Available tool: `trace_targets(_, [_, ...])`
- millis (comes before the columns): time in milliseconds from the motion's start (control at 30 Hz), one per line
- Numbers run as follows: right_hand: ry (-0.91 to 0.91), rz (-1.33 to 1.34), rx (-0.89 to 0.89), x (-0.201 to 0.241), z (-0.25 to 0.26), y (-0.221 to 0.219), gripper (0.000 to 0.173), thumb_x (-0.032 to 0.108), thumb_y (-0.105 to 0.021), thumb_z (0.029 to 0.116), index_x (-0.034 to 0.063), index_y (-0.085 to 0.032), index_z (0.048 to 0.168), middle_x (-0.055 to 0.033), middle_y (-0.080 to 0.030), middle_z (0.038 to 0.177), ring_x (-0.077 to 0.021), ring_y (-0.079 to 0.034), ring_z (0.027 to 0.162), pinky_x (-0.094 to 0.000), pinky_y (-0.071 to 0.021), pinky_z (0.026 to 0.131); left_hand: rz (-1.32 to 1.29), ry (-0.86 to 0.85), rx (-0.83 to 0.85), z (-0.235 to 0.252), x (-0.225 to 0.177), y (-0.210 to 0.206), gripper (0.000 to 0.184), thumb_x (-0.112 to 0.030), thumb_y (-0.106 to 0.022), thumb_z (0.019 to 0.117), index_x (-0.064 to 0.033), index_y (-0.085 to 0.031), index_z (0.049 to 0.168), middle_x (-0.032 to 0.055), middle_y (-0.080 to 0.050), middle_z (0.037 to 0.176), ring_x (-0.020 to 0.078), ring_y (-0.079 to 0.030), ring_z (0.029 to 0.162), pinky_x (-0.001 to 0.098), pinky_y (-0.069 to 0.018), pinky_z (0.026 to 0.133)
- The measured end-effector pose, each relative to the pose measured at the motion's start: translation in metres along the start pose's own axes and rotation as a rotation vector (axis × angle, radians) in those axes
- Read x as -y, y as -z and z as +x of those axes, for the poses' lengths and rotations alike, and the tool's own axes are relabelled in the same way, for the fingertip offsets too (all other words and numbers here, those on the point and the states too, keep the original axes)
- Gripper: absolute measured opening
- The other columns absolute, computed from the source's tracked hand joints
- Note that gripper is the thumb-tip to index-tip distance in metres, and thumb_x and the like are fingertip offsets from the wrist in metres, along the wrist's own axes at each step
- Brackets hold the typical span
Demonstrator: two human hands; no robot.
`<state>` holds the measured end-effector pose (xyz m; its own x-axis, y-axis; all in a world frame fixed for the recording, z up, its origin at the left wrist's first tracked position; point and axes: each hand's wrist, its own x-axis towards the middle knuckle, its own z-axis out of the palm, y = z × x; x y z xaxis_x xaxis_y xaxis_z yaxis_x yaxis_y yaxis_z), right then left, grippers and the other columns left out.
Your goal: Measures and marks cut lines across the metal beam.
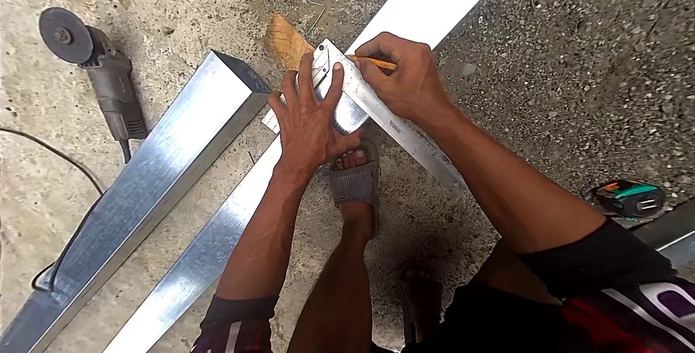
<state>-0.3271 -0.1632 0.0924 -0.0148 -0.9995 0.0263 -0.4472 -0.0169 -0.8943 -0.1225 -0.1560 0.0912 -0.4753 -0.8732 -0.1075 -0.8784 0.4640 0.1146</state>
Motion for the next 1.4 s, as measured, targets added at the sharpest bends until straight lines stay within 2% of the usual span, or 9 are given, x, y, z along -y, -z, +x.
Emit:
trace_targets(500, [0.01,-0.111,0.104,0.0,0.0,0.01,0.017,0.02,-0.059,0.0992,0.0107,-0.073,0.105,-0.001,-0.071,0.091,-0.0083,-0.067,0.081,-0.0304,-0.0559,0.075,0.005,0.0,0.014,0.0,-0.001,0.001,0.115,-0.088,-0.061,0.0606,-0.0351,-0.038,0.16,0.019,-0.019,0.169,0.0455,-0.034,0.141,0.0641,-0.034,0.096])
trace_targets(633, [0.036,-0.158,0.136,-0.01,-0.043,0.035,0.018,0.017,-0.059,0.0969,0.0072,-0.073,0.104,-0.004,-0.068,0.089,-0.0102,-0.063,0.073,-0.0288,-0.0537,0.065,0.008,0.002,0.016,0.0,-0.001,0.001,0.112,-0.088,-0.058,0.063,-0.0354,-0.038,0.159,0.0184,-0.019,0.169,0.0458,-0.034,0.142,0.0651,-0.0348,0.095])
trace_targets(800, [-0.076,-0.268,0.17,-0.03,-0.103,0.055,0.017,0.017,-0.059,0.0958,0.0078,-0.073,0.099,-0.0053,-0.069,0.09,-0.0148,-0.065,0.076,-0.0338,-0.0543,0.067,-0.004,-0.002,0.03,-0.001,-0.001,0.001,0.114,-0.09,-0.058,0.062,-0.0345,-0.038,0.159,0.0198,-0.019,0.169,0.0479,-0.034,0.14,0.0669,-0.0339,0.096])
trace_targets(967, [-0.308,-0.284,0.234,-0.012,-0.117,0.04,0.031,0.025,-0.049,0.1081,0.01,-0.065,0.129,-0.008,-0.07,0.087,-0.0227,-0.068,0.072,-0.0446,-0.0568,0.065,0.017,-0.002,0.027,0.0,0.0,0.001,0.115,-0.09,-0.058,0.0617,-0.0334,-0.039,0.159,0.0201,-0.018,0.168,0.0478,-0.034,0.141,0.067,-0.034,0.097])
trace_targets(1067, [-0.458,-0.226,0.263,-0.007,-0.122,0.027,0.032,0.033,-0.043,0.1113,0.0121,-0.062,0.126,-0.0058,-0.063,0.071,-0.0224,-0.063,0.06,-0.0446,-0.0533,0.055,-0.05,-0.036,0.022,-0.001,0.008,0.003,0.114,-0.095,-0.055,0.0643,-0.0341,-0.039,0.159,0.0183,-0.018,0.169,0.0449,-0.032,0.144,0.0653,-0.0338,0.1])
trace_targets(1167, [-0.406,-0.24,0.167,0.007,-0.134,0.019,0.032,0.033,-0.041,0.1095,0.0102,-0.062,0.117,-0.0029,-0.06,0.068,-0.0203,-0.062,0.057,-0.0424,-0.0509,0.05,-0.45,-0.01,0.004,-0.015,0.039,0.016,0.105,-0.082,-0.063,0.0785,-0.0226,-0.036,0.161,0.0157,-0.025,0.168,0.0343,-0.03,0.151,0.0585,-0.0315,0.118])
trace_targets(1267, [-0.349,-0.141,0.145,0.017,-0.148,0.003,0.031,0.031,-0.04,0.1081,0.0089,-0.062,0.111,-0.0025,-0.06,0.07,-0.0195,-0.062,0.06,-0.0418,-0.0511,0.052,-0.735,0.184,-0.024,-0.048,0.08,0.025,0.078,-0.066,-0.042,0.1008,-0.0167,-0.035,0.16,0.0115,-0.048,0.156,0.019,-0.051,0.139,0.0428,-0.0439,0.114])
trace_targets(1333, [-0.366,-0.05,0.163,0.014,-0.152,-0.012,0.032,0.03,-0.04,0.1079,0.0077,-0.062,0.112,-0.0042,-0.062,0.072,-0.0205,-0.063,0.062,-0.0438,-0.0527,0.056,-0.916,0.376,-0.014,-0.071,0.104,0.025,0.077,-0.068,-0.019,0.104,-0.0178,-0.03,0.161,0.0056,-0.051,0.154,0.0171,-0.055,0.134,0.0427,-0.0469,0.11])
trace_targets(1400, [-0.382,0.047,0.178,0.011,-0.148,-0.024,0.031,0.029,-0.04,0.1087,0.0071,-0.062,0.113,-0.0042,-0.064,0.075,-0.0185,-0.065,0.065,-0.0417,-0.0557,0.06,-1.099,0.533,0.046,-0.084,0.122,0.02,0.082,-0.069,-0.008,0.1027,-0.0129,-0.04,0.154,0.0082,-0.06,0.142,0.0207,-0.065,0.122,0.0446,-0.0542,0.102])
